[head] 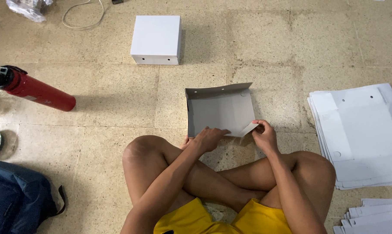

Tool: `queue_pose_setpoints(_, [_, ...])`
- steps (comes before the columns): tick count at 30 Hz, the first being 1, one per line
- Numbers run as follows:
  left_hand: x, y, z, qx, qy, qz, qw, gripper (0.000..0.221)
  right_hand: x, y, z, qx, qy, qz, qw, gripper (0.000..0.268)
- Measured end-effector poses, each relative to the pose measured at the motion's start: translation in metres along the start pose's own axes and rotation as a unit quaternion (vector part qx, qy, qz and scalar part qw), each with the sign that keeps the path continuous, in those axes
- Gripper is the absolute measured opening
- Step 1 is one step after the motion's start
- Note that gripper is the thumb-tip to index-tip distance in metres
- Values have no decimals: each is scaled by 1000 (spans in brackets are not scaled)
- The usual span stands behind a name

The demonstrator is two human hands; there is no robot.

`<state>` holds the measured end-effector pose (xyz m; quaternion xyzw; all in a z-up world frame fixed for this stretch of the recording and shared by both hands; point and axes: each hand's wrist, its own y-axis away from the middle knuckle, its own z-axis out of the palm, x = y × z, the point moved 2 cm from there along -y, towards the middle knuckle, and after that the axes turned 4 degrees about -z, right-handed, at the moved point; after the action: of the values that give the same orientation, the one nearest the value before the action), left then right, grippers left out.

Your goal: A person sits on the floor and manually folds a flat cardboard sheet into a finished box by tucking in various flaps.

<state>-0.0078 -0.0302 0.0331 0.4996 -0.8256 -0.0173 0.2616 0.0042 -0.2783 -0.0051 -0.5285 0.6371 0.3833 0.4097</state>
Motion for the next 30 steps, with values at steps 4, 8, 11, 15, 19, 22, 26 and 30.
queue_pose_setpoints(4, [7, 3, -1, 20, -10, 42, 999, 48, -40, 18, 8, -131, -58, 17, 989, 65])
queue_pose_setpoints(8, [-1, -4, 6, 15, -54, 47, 997, 49, -67, 33, 9, -263, 31, -22, 964, 65])
queue_pose_setpoints(11, [-5, -4, 8, 17, -11, 30, 999, 53, -67, 34, 17, -341, 23, -17, 940, 65])
queue_pose_setpoints(15, [-13, -22, 24, -9, 5, 21, 1000, 58, -49, 38, 17, -358, 96, -19, 929, 68])
queue_pose_setpoints(19, [2, -10, -3, 22, 3, 13, 1000, 62, -58, 37, 16, -280, 132, -86, 947, 36])
queue_pose_setpoints(22, [3, -7, -5, 36, -24, 46, 998, 55, -55, 35, 15, -243, 135, -95, 956, 24])
queue_pose_setpoints(26, [2, -5, 0, 49, -27, 43, 998, 44, -67, 37, 18, -228, 122, -101, 961, 23])
queue_pose_setpoints(30, [-10, -18, 16, 57, -42, 23, 997, 43, -56, 34, 17, -204, 116, -93, 968, 20])
